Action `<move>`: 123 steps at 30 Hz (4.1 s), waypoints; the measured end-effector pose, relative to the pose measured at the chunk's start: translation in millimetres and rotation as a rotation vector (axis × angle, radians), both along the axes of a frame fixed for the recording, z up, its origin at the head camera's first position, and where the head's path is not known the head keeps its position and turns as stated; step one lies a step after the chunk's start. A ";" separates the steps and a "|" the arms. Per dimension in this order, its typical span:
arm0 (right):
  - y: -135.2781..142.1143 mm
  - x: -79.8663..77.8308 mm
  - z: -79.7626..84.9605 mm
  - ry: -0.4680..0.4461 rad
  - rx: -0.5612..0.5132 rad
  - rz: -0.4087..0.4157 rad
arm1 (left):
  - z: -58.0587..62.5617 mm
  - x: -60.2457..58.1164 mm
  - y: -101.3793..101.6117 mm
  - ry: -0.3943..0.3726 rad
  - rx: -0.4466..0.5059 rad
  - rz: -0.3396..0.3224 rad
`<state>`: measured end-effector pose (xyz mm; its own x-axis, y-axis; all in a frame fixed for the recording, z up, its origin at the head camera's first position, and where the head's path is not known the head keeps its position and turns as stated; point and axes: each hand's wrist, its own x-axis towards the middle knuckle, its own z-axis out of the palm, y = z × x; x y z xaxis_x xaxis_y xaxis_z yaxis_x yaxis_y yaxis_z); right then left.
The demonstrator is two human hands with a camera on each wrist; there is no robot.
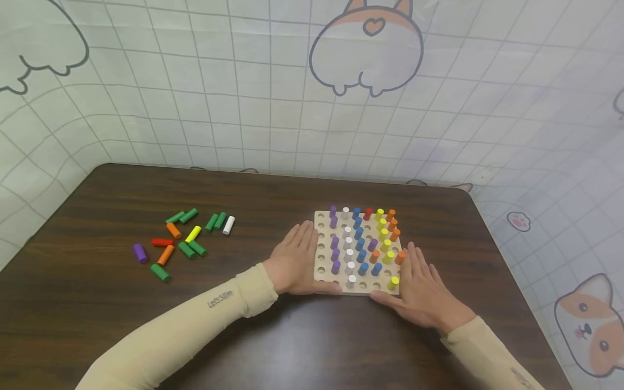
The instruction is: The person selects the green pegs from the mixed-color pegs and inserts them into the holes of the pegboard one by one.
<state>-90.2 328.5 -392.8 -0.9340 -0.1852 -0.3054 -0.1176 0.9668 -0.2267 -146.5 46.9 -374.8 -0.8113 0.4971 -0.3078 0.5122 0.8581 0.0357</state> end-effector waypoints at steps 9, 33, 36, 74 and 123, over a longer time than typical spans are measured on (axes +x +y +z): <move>-14.4 -2.6 2.0 0.006 0.017 0.020 | -0.4 -1.7 -15.1 -0.007 0.027 -0.006; -62.3 -11.7 -1.6 0.019 -0.011 0.066 | -2.7 -5.5 -70.0 -0.015 0.077 0.023; -67.9 -12.4 -0.2 0.016 -0.012 0.074 | -2.2 -5.4 -75.4 -0.030 0.084 0.033; -103.8 -4.4 2.9 0.005 -0.061 0.217 | -5.4 -7.0 -141.3 -0.087 0.102 0.022; -72.7 -89.0 -3.6 -0.306 -0.862 -0.311 | 31.1 -26.2 -214.8 0.039 0.598 0.098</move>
